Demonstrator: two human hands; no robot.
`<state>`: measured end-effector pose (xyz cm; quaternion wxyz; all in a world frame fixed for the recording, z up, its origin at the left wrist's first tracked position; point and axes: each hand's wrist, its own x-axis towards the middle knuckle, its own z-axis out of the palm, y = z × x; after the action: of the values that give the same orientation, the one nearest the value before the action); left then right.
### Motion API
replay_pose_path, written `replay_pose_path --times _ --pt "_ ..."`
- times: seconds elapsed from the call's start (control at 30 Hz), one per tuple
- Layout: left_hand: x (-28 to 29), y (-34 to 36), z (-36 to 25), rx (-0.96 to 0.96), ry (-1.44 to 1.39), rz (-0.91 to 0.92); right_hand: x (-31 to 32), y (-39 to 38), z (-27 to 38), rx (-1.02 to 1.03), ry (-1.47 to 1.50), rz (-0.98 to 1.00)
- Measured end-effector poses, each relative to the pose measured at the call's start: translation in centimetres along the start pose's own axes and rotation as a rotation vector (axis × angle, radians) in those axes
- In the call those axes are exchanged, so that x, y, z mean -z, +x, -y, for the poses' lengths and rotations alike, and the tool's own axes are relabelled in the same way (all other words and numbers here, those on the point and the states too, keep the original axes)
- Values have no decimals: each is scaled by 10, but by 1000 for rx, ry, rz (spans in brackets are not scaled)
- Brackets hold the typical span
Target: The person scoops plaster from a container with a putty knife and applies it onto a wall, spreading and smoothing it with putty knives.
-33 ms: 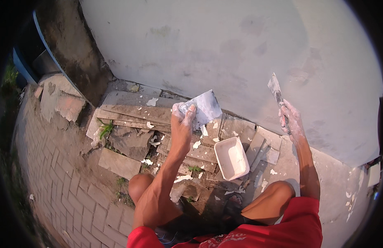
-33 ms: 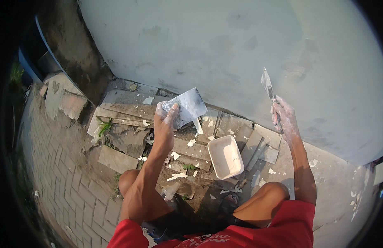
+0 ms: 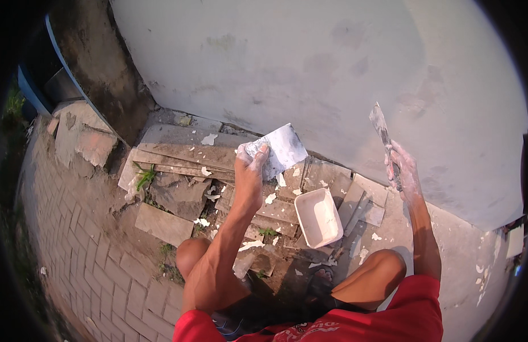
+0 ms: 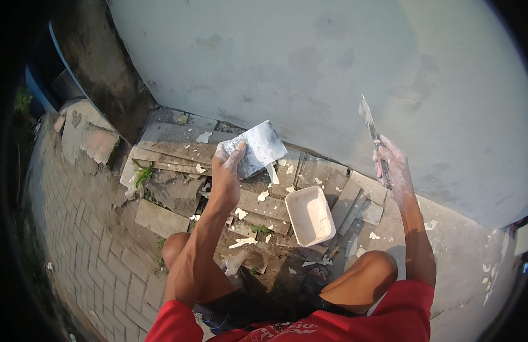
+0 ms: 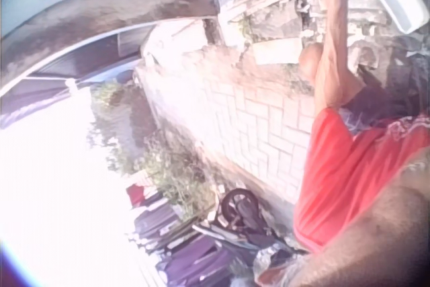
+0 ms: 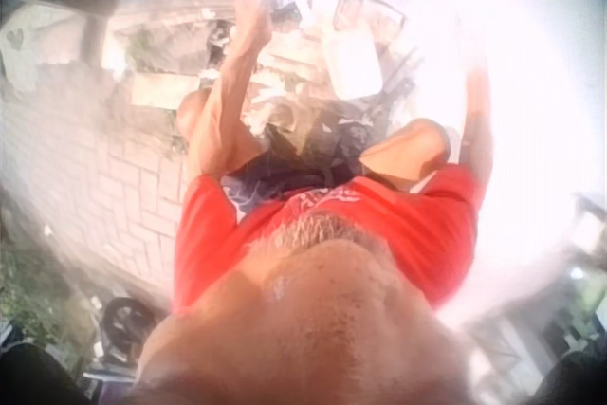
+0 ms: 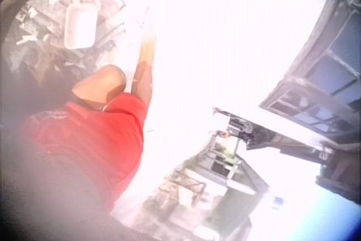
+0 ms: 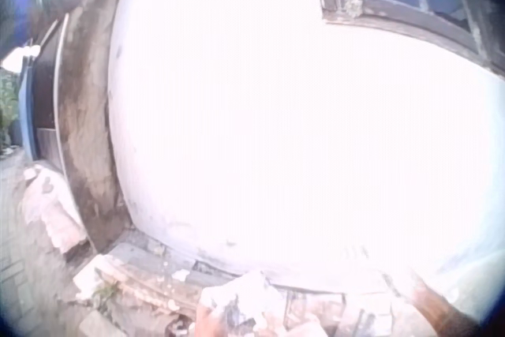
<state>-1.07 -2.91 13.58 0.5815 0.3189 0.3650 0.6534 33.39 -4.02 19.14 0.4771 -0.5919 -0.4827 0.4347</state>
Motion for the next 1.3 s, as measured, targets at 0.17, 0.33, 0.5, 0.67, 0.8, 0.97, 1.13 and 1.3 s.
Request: replay_pose_path --times 0.17,0.33,0.5,0.67,0.8,0.97,1.13,1.3 --pt "13 12 30 223 -292 -15 -53 -36 1 603 -495 -70" --pt "-11 -1 30 351 -343 34 -76 -32 -3 825 -728 31" --pt "-22 -10 37 179 -373 31 -72 -22 -36 1048 -903 -70" --pt "-20 -15 37 34 -332 -12 -64 -13 -50 921 -940 -96" --pt "-24 -15 14 -73 -292 26 -33 -7 -78 734 -1043 26" --pt "-8 -9 17 -175 -82 64 -28 -16 -58 229 -189 142" --pt "-8 -6 12 -40 -213 33 -47 -19 -27 -54 187 317" --pt "-1 -4 25 41 -240 22 -55 -11 -37 -98 382 579"
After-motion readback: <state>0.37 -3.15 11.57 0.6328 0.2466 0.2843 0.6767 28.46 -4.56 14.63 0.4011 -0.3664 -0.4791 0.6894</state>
